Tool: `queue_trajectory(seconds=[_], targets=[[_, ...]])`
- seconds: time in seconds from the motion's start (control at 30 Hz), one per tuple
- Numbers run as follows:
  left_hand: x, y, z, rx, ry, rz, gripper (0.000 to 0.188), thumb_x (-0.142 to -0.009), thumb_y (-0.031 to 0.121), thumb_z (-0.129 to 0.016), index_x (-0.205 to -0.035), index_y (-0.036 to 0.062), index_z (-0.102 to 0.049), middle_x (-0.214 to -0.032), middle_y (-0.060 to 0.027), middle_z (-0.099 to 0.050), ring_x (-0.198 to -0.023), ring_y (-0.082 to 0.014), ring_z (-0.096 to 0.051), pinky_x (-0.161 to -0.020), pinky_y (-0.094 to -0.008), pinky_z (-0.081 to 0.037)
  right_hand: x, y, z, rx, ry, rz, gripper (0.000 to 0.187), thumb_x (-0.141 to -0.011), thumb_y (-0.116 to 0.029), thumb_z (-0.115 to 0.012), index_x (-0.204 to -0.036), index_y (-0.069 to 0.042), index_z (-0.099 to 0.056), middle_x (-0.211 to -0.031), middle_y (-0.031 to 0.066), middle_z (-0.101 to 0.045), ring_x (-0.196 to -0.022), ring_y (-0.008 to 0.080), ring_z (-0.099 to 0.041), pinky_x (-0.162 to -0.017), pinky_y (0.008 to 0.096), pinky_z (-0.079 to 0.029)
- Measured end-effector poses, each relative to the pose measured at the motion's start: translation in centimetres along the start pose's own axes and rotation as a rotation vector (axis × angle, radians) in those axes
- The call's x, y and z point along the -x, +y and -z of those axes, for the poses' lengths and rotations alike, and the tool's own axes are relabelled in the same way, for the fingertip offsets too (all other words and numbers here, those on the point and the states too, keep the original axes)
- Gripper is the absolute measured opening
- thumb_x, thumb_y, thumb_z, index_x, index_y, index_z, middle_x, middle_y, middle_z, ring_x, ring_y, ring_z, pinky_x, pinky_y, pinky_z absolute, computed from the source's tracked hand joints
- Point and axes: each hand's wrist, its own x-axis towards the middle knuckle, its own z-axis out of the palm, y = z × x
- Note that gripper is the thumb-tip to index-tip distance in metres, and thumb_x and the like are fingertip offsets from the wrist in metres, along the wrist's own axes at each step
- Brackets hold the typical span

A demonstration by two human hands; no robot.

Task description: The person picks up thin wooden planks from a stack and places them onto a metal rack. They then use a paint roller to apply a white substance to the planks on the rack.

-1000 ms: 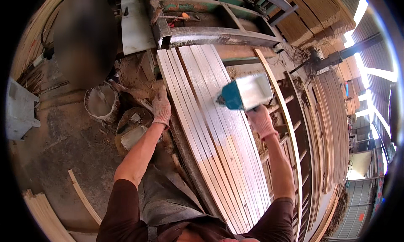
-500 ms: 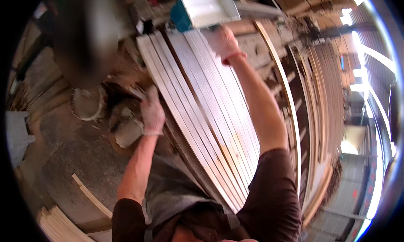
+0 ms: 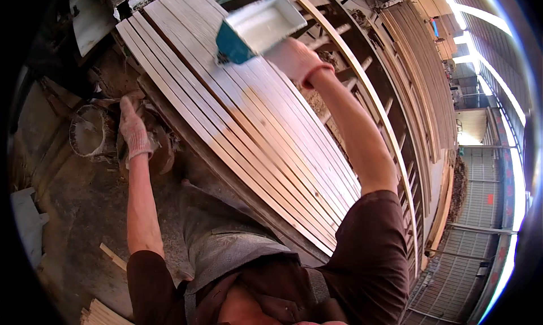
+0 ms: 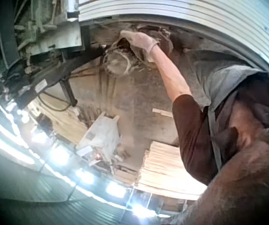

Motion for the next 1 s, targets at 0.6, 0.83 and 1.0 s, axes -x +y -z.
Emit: queue_trajectory(seconds=[0.6,0.83,1.0], targets=[[31.0,-8.3,-0.1,-0.440,-0.324,-0.189,0.063,-0.103,0.054,-0.056,-0.127,-0.0041,-0.063,-0.129,-0.0273,-0.067,-0.124,-0.0408,-0.060,-0.106,-0.0439,-0.045,98.4,4.5,-9.0,0.328,-0.681,-0.279,0.062,-0.096,-0.029,-0.055,-0.153,-0.008,-0.048,-0.158,0.0099,-0.050,-0.151,0.0262,-0.038,-0.127,0.0426,-0.023],[29.1,-10.1,-1.3,-0.707,-0.168,-0.264,0.069,-0.096,0.059,-0.059,-0.123,-0.0043,-0.063,-0.127,-0.0358,-0.063,-0.123,-0.0505,-0.059,-0.105,-0.0517,-0.046,96.5,2.6,-10.0,0.165,-0.604,-0.429,0.056,-0.094,-0.024,-0.058,-0.148,-0.007,-0.055,-0.151,0.0135,-0.056,-0.145,0.0272,-0.046,-0.123,0.0413,-0.031],[29.3,-10.2,-1.1,-0.784,-0.182,-0.174,0.071,-0.097,0.059,-0.060,-0.125,-0.0069,-0.060,-0.128,-0.0366,-0.062,-0.123,-0.0505,-0.059,-0.104,-0.0525,-0.048,89.0,0.5,-7.7,0.122,-0.577,-0.299,0.052,-0.093,-0.021,-0.060,-0.144,-0.007,-0.060,-0.145,0.0162,-0.061,-0.141,0.0279,-0.051,-0.119,0.0404,-0.037]])
